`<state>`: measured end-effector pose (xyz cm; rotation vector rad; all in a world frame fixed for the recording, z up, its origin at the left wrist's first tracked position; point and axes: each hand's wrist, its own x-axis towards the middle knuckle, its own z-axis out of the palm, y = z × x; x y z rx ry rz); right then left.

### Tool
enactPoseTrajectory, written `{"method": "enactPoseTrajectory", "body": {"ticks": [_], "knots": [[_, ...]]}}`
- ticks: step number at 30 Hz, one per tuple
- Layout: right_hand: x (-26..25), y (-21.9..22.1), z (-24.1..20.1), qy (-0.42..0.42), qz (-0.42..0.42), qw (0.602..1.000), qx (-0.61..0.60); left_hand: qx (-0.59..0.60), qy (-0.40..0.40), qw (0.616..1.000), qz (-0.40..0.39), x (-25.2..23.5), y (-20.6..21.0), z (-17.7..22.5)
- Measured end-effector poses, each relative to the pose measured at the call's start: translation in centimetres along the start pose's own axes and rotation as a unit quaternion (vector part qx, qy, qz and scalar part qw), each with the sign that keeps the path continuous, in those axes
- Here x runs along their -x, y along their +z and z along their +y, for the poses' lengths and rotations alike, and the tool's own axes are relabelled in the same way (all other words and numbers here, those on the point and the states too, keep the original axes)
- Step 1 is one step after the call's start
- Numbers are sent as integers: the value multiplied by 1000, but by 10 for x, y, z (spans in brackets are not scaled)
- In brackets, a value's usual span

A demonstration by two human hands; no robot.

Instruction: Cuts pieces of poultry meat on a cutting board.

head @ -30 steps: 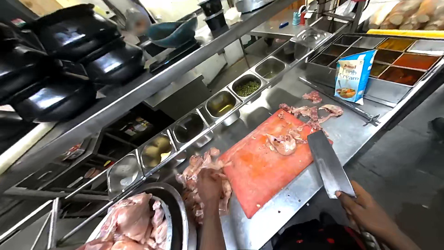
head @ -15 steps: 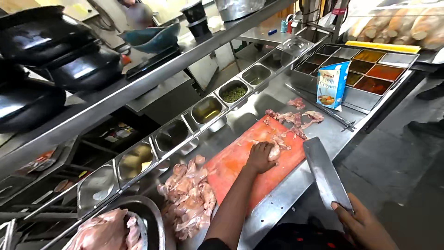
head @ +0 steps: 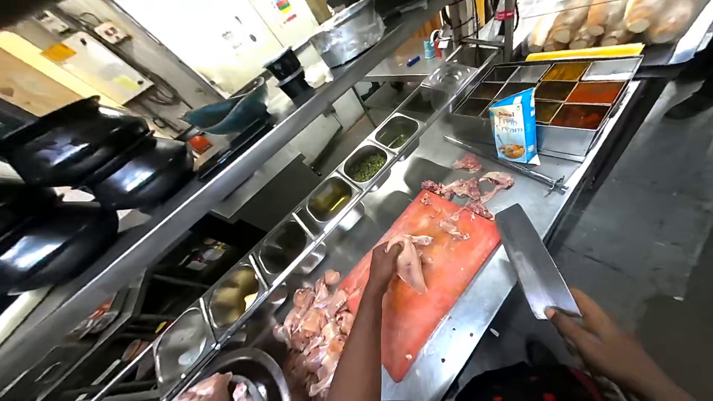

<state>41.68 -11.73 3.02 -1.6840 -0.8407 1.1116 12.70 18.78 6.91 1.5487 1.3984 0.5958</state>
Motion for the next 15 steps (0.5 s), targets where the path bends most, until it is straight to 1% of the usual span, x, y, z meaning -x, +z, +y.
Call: {"method": "enactPoseTrajectory", "body": {"ticks": [1, 2, 3, 4, 5, 7, 9, 10, 11, 12, 14, 15], "knots": [[-2, 5, -2, -2, -15, 1000, -5, 33, -54, 998, -24, 0, -6, -8], [-3, 10, -5, 0, -33, 999, -3, 26, -100, 994, -36, 3, -9, -15], [-2, 14, -9, 8, -52, 999, 5, -22, -125, 991, -29, 6, -11, -22], [-2, 18, -12, 17, -70, 997, 16, -75, -130, 989, -8, 9, -12, -29], [-1, 22, -14, 21, -87, 996, 29, -107, -120, 987, 16, 11, -13, -34], [-2, 28, -17, 21, -117, 991, 62, -120, -74, 989, 54, 9, -13, -38], [-2, 33, -17, 18, -142, 984, 105, -165, -16, 984, 63, 2, -9, -35], [-3, 35, -17, 19, -152, 980, 124, -211, 6, 976, 47, -1, -6, -29], [-4, 36, -17, 17, -158, 978, 135, -275, 15, 961, 17, -4, -2, -19], [-4, 37, -17, 14, -164, 976, 145, -358, 9, 934, -14, -6, 4, -8], [-5, 38, -17, 12, -170, 972, 161, -503, -16, 862, -59, -11, 18, 13], [-5, 38, -17, 12, -170, 971, 167, -545, -22, 835, -73, -14, 24, 17]]}}
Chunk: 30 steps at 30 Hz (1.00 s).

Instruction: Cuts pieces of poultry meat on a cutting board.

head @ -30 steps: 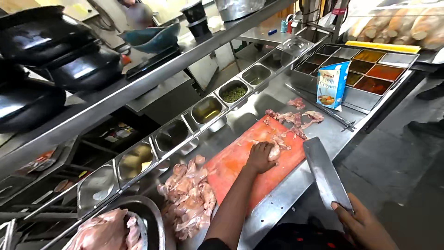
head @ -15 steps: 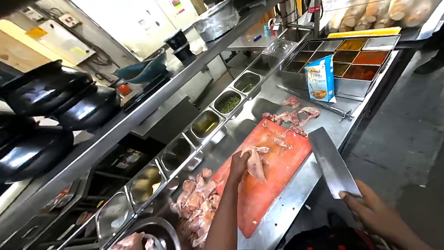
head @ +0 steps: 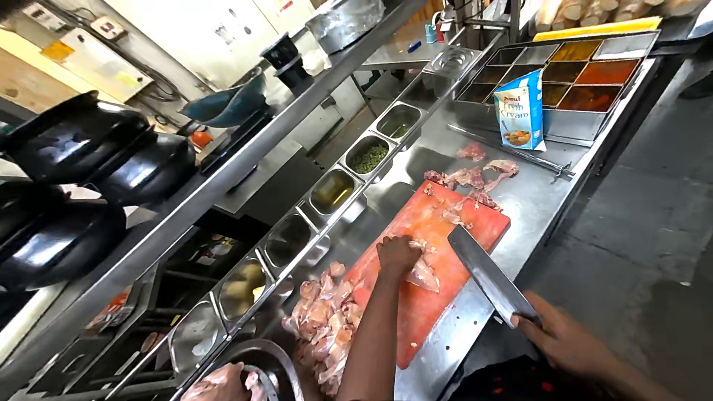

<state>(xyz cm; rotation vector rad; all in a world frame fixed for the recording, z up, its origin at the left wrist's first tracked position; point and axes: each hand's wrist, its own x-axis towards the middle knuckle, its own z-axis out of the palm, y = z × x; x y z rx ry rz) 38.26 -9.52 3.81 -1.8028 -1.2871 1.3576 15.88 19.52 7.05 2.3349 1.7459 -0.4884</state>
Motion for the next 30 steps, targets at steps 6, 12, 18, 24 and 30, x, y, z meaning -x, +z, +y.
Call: {"method": "enactPoseTrajectory", "body": {"ticks": [6, 12, 18, 24, 30], "knots": [[-6, -6, -12, -14, -32, 999, 12, -13, 24, 996, 88, 24, -4, -26], [-32, -7, -77, -21, -80, 993, 85, 174, 33, 966, 190, 77, 34, -54], [-65, 26, -117, -38, -101, 974, 201, 107, -27, 986, 129, 76, 43, -32], [-77, 34, -109, -21, -108, 970, 219, 52, -25, 996, 74, 80, 39, -31], [-72, 44, -120, -28, -70, 957, 278, -5, -13, 1000, 27, 95, 20, -33]]}}
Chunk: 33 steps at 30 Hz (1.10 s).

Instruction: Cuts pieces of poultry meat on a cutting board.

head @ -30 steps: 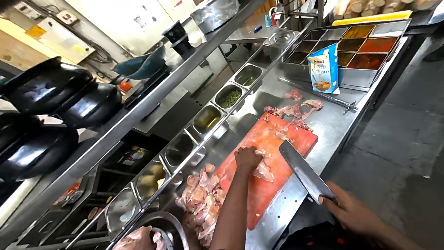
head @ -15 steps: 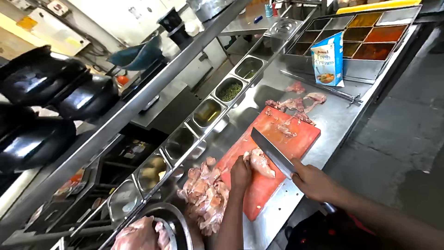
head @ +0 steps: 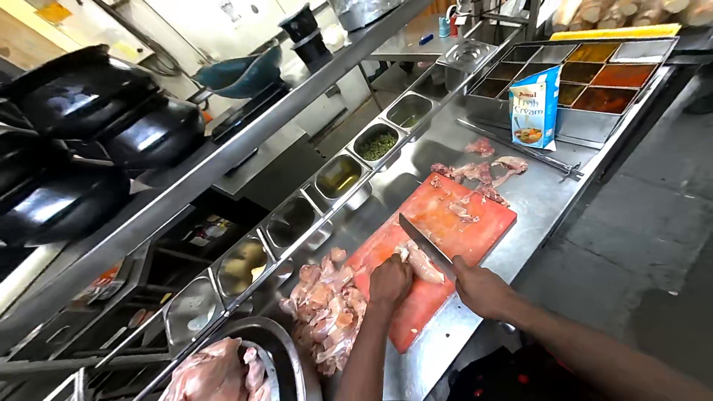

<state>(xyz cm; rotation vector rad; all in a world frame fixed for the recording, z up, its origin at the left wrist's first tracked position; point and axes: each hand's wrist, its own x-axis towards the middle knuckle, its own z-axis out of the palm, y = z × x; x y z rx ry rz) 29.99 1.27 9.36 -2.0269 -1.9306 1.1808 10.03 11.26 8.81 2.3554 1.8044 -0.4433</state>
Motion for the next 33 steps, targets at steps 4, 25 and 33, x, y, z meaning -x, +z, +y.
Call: {"method": "enactPoseTrajectory", "body": {"ticks": [4, 25, 33], "knots": [[-4, 8, -2, 15, -9, 1000, 19, -18, 7, 1000, -16, -1, 2, -2], [-26, -38, -53, 14, 12, 997, 77, 65, 11, 997, 52, -10, 50, -16], [-10, -28, -64, -64, 255, 964, -34, 99, 6, 992, 80, -3, 64, -13]]}}
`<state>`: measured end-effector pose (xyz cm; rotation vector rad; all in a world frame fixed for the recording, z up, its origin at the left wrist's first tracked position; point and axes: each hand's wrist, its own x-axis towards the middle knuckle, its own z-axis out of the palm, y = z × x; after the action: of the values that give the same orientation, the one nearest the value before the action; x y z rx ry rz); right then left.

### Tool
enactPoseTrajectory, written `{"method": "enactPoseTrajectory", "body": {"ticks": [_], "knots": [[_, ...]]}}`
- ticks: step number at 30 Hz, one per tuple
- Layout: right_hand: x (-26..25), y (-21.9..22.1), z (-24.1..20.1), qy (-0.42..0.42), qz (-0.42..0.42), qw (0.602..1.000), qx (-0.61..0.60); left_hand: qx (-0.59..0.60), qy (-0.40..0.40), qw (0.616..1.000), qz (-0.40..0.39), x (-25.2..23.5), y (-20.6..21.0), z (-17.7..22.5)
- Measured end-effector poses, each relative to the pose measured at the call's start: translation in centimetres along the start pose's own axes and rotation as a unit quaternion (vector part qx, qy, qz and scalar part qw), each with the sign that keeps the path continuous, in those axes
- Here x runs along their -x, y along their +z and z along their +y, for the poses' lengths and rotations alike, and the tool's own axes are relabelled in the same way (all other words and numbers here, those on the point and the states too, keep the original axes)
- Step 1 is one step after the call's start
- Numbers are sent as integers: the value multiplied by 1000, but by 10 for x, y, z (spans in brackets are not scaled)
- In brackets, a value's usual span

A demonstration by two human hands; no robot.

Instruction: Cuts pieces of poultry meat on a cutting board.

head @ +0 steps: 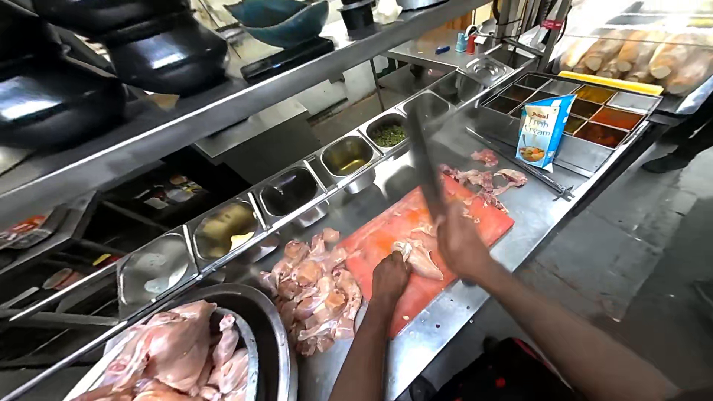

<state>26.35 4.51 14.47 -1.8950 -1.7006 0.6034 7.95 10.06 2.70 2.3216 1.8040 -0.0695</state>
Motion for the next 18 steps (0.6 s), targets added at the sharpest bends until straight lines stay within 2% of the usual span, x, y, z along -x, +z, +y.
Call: {"method": "enactPoseTrajectory", "body": {"ticks": [2, 3, 6, 9, 12, 14, 16, 17, 18], "knots": [[0, 57, 32, 96, -220, 970, 19, 8, -10, 1000, -19, 8, -7, 2], [-5, 68, 40, 116, -271, 955, 26, 0, -10, 1000, -16, 7, -12, 1], [-6, 59, 26, 88, -304, 943, 108, -18, 2, 1000, -7, 13, -6, -6], [-12, 33, 10, 30, -257, 952, 161, -18, 7, 1000, 2, 16, -4, -14], [-16, -19, -11, -19, -149, 972, 180, -11, -2, 1000, 11, 20, 1, -16], [-12, -44, -18, -67, -11, 988, 140, -18, -1, 1000, 24, 21, 5, -15], [-8, -30, -12, -122, 148, 979, 67, -14, 7, 999, 46, 21, 10, -15], [-2, -11, -8, -117, 151, 980, 56, -8, 10, 999, 51, 21, 11, -16], [5, 10, -3, -81, 69, 992, 70, 0, 10, 999, 52, 20, 10, -16]]}}
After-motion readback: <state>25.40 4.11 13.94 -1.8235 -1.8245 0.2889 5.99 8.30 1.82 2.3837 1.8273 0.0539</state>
